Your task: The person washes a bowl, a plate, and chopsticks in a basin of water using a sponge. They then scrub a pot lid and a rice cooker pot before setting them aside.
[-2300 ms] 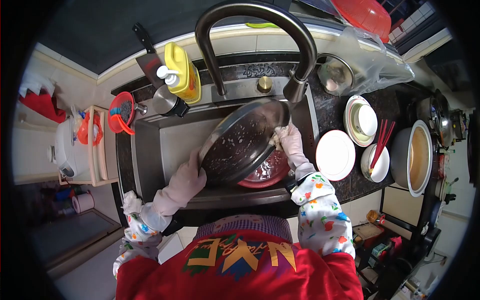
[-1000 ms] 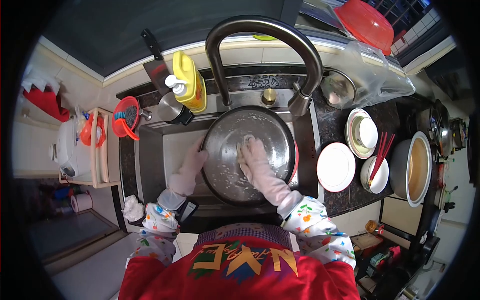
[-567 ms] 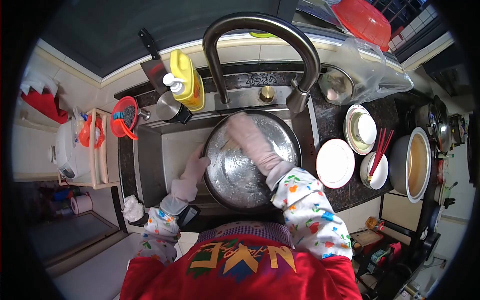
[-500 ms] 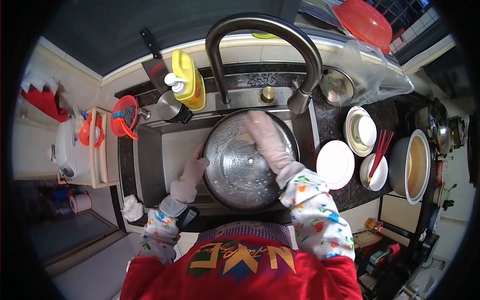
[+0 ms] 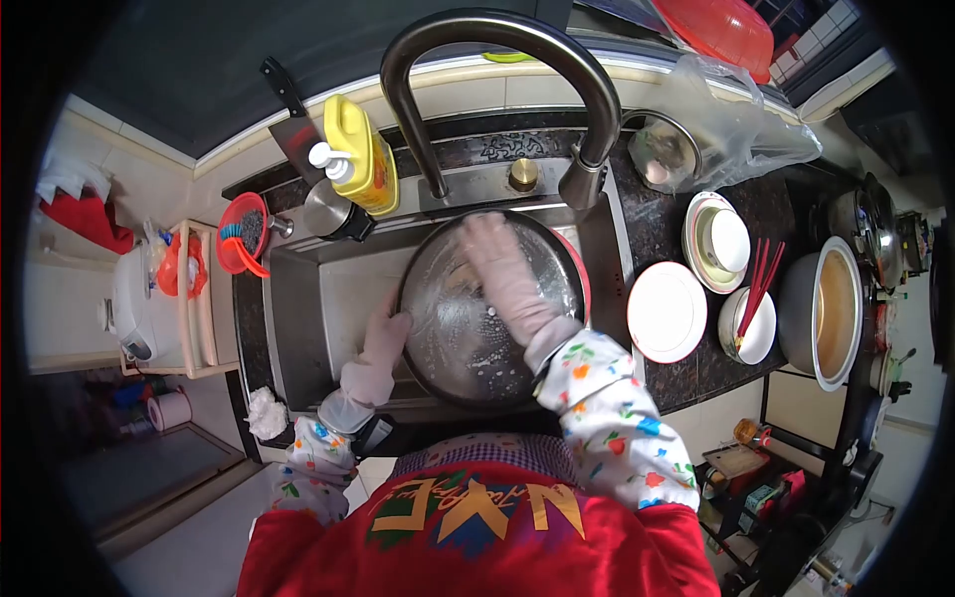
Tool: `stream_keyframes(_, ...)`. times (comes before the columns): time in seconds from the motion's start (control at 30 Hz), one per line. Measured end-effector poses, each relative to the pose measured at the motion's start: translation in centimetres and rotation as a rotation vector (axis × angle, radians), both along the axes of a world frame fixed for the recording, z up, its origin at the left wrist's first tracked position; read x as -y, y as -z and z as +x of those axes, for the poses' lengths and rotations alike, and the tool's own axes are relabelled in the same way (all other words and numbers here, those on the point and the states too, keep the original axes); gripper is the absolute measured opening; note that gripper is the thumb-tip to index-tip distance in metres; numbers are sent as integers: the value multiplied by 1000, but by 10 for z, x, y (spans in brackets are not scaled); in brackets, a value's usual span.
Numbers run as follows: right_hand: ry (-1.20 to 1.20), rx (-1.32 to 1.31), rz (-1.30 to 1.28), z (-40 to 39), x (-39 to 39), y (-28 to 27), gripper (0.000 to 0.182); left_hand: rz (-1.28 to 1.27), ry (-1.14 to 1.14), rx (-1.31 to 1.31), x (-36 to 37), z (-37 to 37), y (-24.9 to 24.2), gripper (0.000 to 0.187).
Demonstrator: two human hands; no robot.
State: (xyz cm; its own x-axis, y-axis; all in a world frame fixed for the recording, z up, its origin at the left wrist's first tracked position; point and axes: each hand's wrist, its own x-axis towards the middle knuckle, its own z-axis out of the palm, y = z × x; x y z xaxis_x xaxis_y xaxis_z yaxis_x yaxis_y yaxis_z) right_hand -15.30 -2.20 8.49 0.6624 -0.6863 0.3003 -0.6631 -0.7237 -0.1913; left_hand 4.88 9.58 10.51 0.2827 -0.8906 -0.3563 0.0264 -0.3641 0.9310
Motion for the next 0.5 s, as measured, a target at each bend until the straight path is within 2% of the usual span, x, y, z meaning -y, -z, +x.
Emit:
stream_keyframes(0.1,85,-9,82,-60,13,26,60,29,-32,-65,-2,6,-11,53)
stream_keyframes(0.13,87,9,176,-76,4,16,57,25,-43,-96,0,9,-10,52)
stream_keyframes(0.2,153,-434,49,-87,-33,34,55,-6,-65,-29,5,9,-3,52)
stream_keyframes(0.23,146,-437,51,-71,-36,30,55,-38,-74,42,7,8,1,51)
stream_keyframes(0.3,-51,-687,621,-1,-50,4,46,-38,-80,-11,13,3,4,51)
stream_keyframes(0.37,-200,-374,495,8,-81,17,46,-38,-71,-56,14,0,11,50)
stream_keyframes(0.4,-232,47,72,3,-109,35,52,-15,-100,-98,13,0,22,50)
stream_keyframes(0.43,-226,54,73,12,-99,14,52,8,-131,-138,12,1,27,49)
stream_keyframes(0.5,-361,-468,176,41,-54,-54,50,11,-95,-94,7,2,23,50)
